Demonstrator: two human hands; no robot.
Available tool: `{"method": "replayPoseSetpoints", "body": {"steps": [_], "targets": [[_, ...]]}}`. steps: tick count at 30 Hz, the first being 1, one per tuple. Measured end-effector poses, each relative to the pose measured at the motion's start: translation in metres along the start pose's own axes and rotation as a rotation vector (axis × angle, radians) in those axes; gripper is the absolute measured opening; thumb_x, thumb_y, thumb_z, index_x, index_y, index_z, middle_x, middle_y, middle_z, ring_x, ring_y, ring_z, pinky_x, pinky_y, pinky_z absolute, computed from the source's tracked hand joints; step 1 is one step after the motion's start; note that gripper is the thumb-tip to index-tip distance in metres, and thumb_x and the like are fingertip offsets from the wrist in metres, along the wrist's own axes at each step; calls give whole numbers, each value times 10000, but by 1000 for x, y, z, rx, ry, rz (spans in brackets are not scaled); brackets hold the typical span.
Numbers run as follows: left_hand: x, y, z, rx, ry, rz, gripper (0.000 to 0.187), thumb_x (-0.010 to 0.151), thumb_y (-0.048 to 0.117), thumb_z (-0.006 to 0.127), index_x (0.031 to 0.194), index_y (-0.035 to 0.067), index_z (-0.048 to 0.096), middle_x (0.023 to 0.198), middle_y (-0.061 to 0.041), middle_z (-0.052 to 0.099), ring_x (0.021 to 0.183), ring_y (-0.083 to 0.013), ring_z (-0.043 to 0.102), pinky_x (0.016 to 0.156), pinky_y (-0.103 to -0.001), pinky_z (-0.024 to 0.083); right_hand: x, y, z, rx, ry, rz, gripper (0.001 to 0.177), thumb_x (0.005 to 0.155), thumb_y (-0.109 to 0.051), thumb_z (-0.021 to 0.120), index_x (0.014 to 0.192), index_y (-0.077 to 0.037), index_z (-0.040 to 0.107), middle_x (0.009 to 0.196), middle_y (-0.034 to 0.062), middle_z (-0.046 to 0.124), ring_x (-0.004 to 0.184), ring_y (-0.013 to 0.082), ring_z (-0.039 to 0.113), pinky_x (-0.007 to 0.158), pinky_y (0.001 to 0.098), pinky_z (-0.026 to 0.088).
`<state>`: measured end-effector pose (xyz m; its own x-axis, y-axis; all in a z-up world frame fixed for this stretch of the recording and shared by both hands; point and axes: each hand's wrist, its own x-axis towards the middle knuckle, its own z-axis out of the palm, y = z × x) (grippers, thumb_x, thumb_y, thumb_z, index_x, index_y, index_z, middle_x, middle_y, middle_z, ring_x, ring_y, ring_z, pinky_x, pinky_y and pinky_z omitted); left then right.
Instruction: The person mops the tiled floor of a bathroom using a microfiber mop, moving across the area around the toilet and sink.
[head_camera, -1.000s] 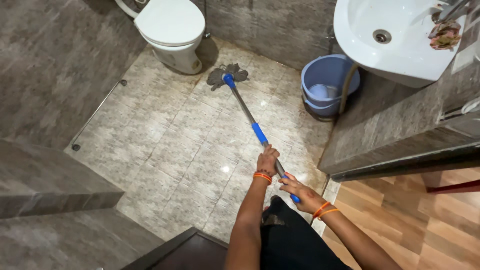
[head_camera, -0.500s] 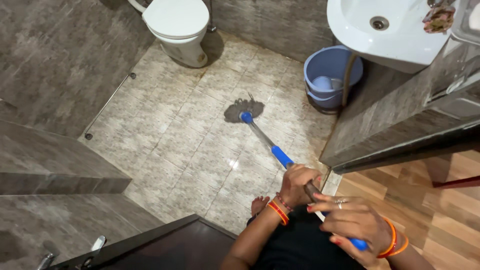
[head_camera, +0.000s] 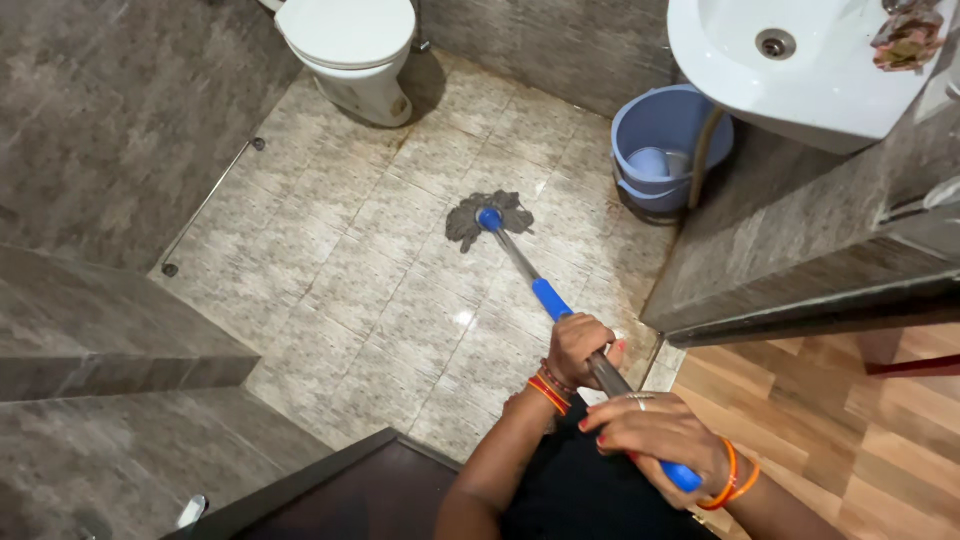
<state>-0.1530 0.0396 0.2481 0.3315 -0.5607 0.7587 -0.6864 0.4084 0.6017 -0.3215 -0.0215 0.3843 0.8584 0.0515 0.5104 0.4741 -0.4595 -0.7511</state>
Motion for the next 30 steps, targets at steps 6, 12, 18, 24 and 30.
{"method": "replayPoseSetpoints", "body": {"steps": [6,12,18,24,30], "targets": [[-8,-69,-21,91,-18,-45,164,793,77,718,716,80,573,685,-98,573,653,-313,588,644,-438,463,32,55,29,-65,30,45,391,707,142,561,1029,-29,699,1062,143,744,1124,361,733,962,440,588],[-47,-167,-42,256,-129,-183,134,759,42,721,840,65,617,836,-140,625,850,-358,626,855,-487,490,47,135,62,-256,-76,141,293,799,73,637,1023,-97,721,1014,59,742,1237,307,661,1130,493,448],[-115,-246,-14,343,-268,-357,379,625,61,731,996,88,656,1083,-145,668,1314,-431,544,1114,-489,429,11,194,89,-326,-119,288,221,778,6,701,963,-106,746,982,84,724,1250,318,612,1020,445,464],[-117,-188,24,347,-179,-395,309,742,198,817,957,46,654,1057,-180,670,1315,-463,514,1143,-573,331,-25,155,71,-398,4,254,230,760,14,697,942,-110,765,999,87,755,1168,279,672,1073,459,447],[-56,-69,56,213,-43,-250,250,836,249,777,841,30,656,967,-206,671,1058,-395,642,1099,-527,453,-40,53,13,-401,106,198,243,736,23,697,947,-86,747,972,107,758,1050,279,721,1025,450,508]]}}
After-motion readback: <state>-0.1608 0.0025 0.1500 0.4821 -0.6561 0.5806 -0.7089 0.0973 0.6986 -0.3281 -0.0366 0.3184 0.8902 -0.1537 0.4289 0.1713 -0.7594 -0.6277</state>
